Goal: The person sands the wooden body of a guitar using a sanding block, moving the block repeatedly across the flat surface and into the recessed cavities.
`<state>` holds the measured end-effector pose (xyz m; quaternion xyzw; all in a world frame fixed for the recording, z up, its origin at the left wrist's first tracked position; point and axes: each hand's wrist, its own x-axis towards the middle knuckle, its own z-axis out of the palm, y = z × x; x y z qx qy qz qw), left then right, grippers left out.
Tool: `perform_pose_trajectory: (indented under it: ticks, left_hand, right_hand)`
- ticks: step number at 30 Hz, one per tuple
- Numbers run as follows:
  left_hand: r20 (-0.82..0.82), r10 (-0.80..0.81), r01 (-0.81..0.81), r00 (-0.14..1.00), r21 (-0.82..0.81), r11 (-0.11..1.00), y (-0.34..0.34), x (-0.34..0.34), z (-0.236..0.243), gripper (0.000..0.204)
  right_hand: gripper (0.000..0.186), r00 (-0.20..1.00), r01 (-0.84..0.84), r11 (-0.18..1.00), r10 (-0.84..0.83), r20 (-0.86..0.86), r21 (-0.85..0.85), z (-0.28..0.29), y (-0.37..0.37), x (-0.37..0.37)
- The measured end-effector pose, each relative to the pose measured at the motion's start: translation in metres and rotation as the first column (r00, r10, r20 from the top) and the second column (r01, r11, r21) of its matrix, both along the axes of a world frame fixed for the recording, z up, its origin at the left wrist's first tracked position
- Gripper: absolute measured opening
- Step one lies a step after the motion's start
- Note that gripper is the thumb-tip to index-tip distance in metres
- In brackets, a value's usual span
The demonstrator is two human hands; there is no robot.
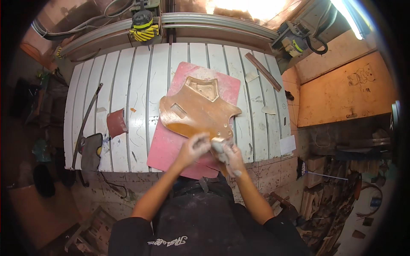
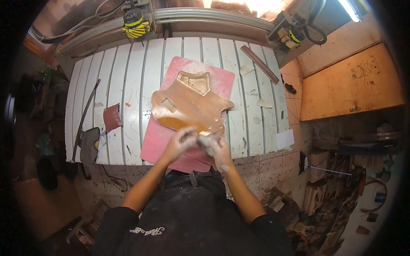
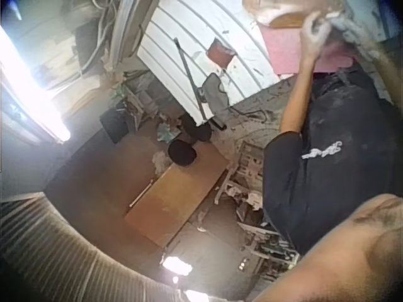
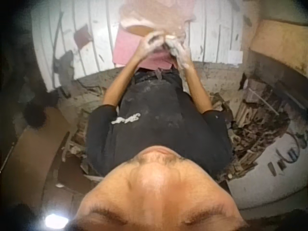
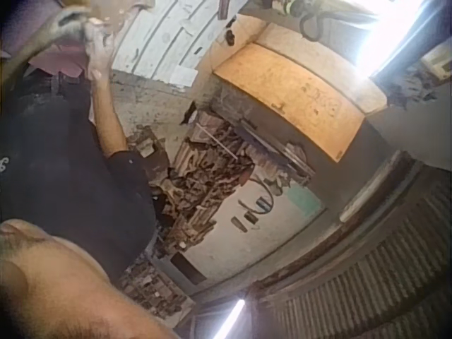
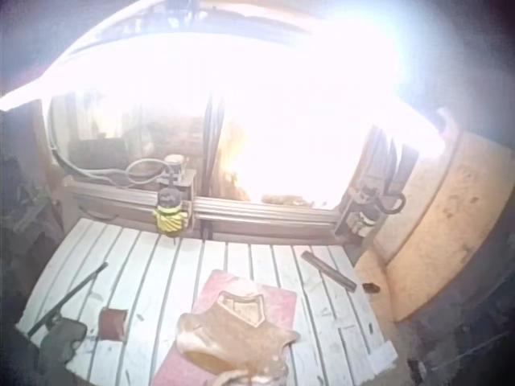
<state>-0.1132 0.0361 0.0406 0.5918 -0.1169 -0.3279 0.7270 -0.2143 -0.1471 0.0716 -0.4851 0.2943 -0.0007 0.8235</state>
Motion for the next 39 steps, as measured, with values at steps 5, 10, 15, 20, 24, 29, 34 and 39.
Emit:
perform_pose_trajectory:
  ticks: [5,10,15,20,24,29,34,39]
  left_hand:
    - [-0.056,0.171,-0.161,0.984,0.151,0.975,0.041,-0.056,0.001,0.048]
    - [-0.087,0.164,-0.158,0.983,0.068,0.985,0.059,-0.052,0.022,0.046]
    - [0.101,0.045,-0.069,0.994,0.244,0.967,0.081,-0.046,0.025,0.052]
    - [0.14,0.056,-0.08,0.989,0.167,0.983,0.089,-0.048,0.026,0.054]
    - [0.083,-0.042,0.03,0.996,0.145,0.989,0.108,-0.041,0.023,0.062]
    - [0.284,-0.312,0.175,0.907,0.422,0.89,0.113,-0.015,0.032,0.089]
    - [0.62,-0.3,-0.097,0.725,0.523,0.847,0.078,0.008,0.004,0.114]
    - [0.76,-0.212,-0.497,0.614,0.581,0.645,0.059,0.102,-0.033,0.114]
  right_hand:
    - [0.028,0.993,-0.117,0.992,0.118,-0.001,0.044,0.003,0.055,-0.021]
    - [0.051,0.984,-0.181,0.965,0.178,0.034,0.188,0.005,0.072,-0.023]
    - [0.052,0.986,-0.16,0.9,0.165,0.022,0.406,0.007,0.077,-0.019]
    - [0.048,0.98,-0.194,0.891,0.193,0.044,0.411,0.002,0.082,-0.024]
    - [0.048,0.942,-0.318,0.8,0.325,0.078,0.508,0.003,0.08,-0.029]
    - [0.042,0.884,-0.447,0.775,0.459,0.089,0.447,0.036,0.075,-0.033]
    - [0.037,0.891,-0.451,0.883,0.454,0.008,0.132,0.004,0.046,-0.034]
    - [0.037,0.997,-0.055,0.975,0.044,0.059,0.214,-0.004,0.016,-0.044]
